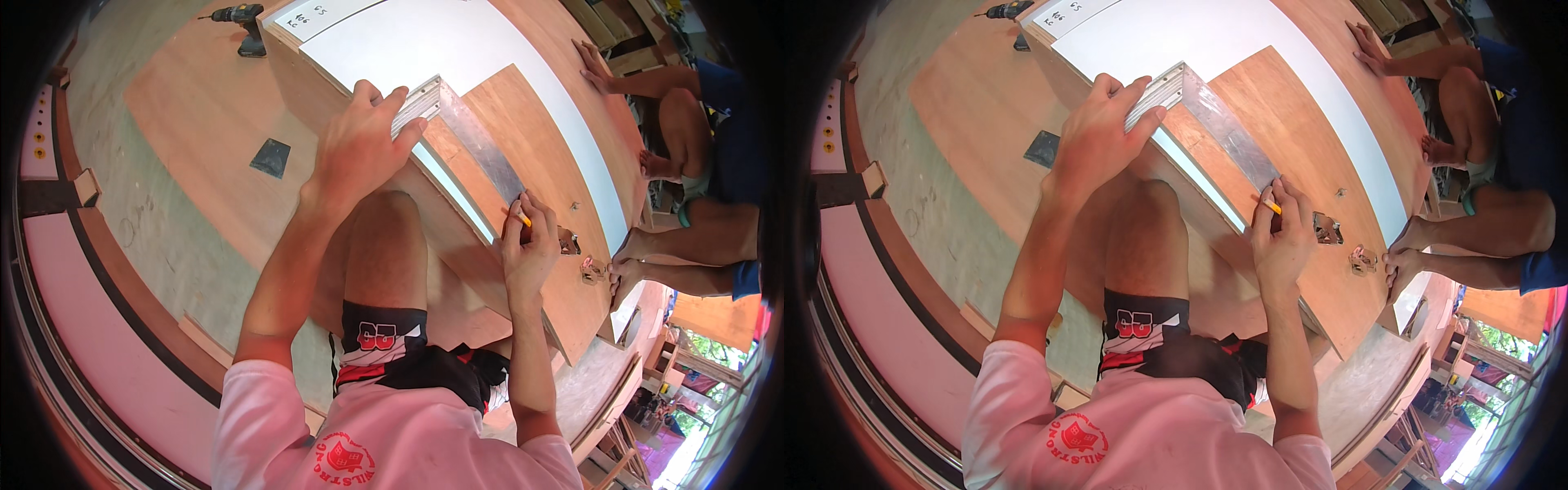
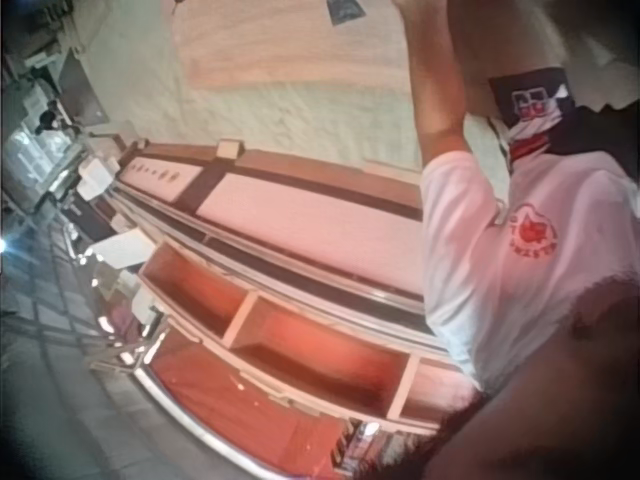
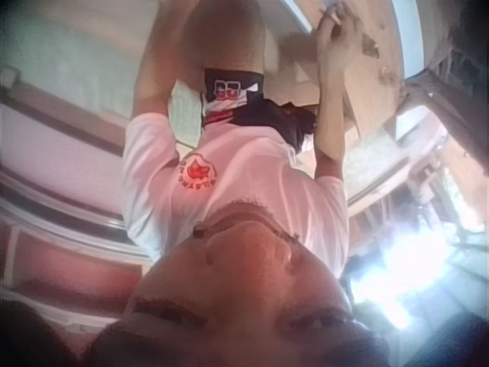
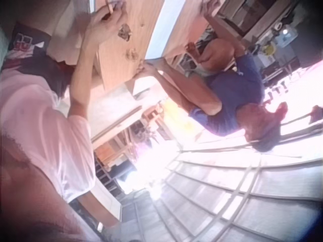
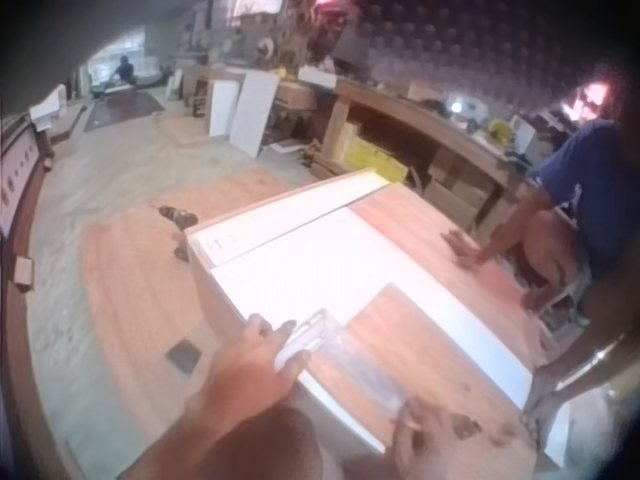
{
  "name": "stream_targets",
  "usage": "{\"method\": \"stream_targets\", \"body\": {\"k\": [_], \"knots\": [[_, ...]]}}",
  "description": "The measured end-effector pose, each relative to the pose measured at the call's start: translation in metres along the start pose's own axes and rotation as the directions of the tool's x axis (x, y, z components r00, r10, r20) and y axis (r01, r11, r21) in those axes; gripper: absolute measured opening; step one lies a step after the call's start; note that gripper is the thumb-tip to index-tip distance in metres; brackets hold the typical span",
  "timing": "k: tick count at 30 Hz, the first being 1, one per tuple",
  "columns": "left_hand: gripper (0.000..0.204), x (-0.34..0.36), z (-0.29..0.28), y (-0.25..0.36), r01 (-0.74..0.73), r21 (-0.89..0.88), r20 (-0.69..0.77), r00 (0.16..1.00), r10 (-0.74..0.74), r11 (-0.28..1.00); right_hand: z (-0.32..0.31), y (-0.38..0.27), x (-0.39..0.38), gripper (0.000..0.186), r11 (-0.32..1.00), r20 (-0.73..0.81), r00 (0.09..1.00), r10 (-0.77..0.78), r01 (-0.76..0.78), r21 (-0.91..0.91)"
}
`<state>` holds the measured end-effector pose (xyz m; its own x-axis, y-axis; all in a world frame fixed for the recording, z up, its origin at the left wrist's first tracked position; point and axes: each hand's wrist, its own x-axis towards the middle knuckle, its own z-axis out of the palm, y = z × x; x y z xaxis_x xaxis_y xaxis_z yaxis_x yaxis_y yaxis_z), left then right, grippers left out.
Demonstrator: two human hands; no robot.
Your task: The person marks a wooden panel using a metal ruler and pencil, then positions and secures metal hinges onto the panel. The person works on the floor while another person assists by holding the panel steady.
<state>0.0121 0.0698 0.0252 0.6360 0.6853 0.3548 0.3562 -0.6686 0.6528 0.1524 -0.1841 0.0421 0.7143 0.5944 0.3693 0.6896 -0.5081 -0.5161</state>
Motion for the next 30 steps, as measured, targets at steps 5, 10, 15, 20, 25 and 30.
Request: {"method": "stream_targets", "body": {"k": [5, 10, 15, 20, 25, 30], "knots": [[0.048, 0.0, 0.002, -0.001, -0.027, 0.011, -0.022, 0.999, 0.027, 1.0, -0.002, 0.001, 0.0, 0.018, 0.997, -0.016, 0.998, -0.066, 0.065, -0.035], [0.05, 0.001, 0.0, 0.001, 0.024, -0.022, 0.036, 0.999, -0.024, 0.999, 0.001, 0.006, -0.001, 0.021, 0.999, -0.022, 0.999, -0.036, 0.035, -0.008], [0.055, 0.004, -0.006, 0.004, 0.081, -0.028, 0.11, 0.991, -0.078, 0.996, 0.0, 0.005, 0.0, 0.021, 0.999, -0.018, 0.999, -0.03, 0.03, -0.02], [0.057, 0.004, -0.007, 0.002, 0.074, -0.044, 0.119, 0.99, -0.068, 0.996, -0.001, 0.003, 0.0, 0.021, 0.997, -0.009, 0.999, -0.033, 0.032, -0.068], [0.06, 0.004, -0.009, 0.001, 0.099, -0.033, 0.16, 0.983, -0.093, 0.995, 0.002, 0.007, -0.001, 0.021, 0.999, -0.007, 1.0, -0.009, 0.009, -0.031], [0.061, 0.006, -0.012, 0.008, 0.156, -0.035, 0.205, 0.968, -0.146, 0.987, 0.001, 0.01, -0.002, 0.022, 0.999, -0.021, 0.999, -0.037, 0.036, -0.033]]}}
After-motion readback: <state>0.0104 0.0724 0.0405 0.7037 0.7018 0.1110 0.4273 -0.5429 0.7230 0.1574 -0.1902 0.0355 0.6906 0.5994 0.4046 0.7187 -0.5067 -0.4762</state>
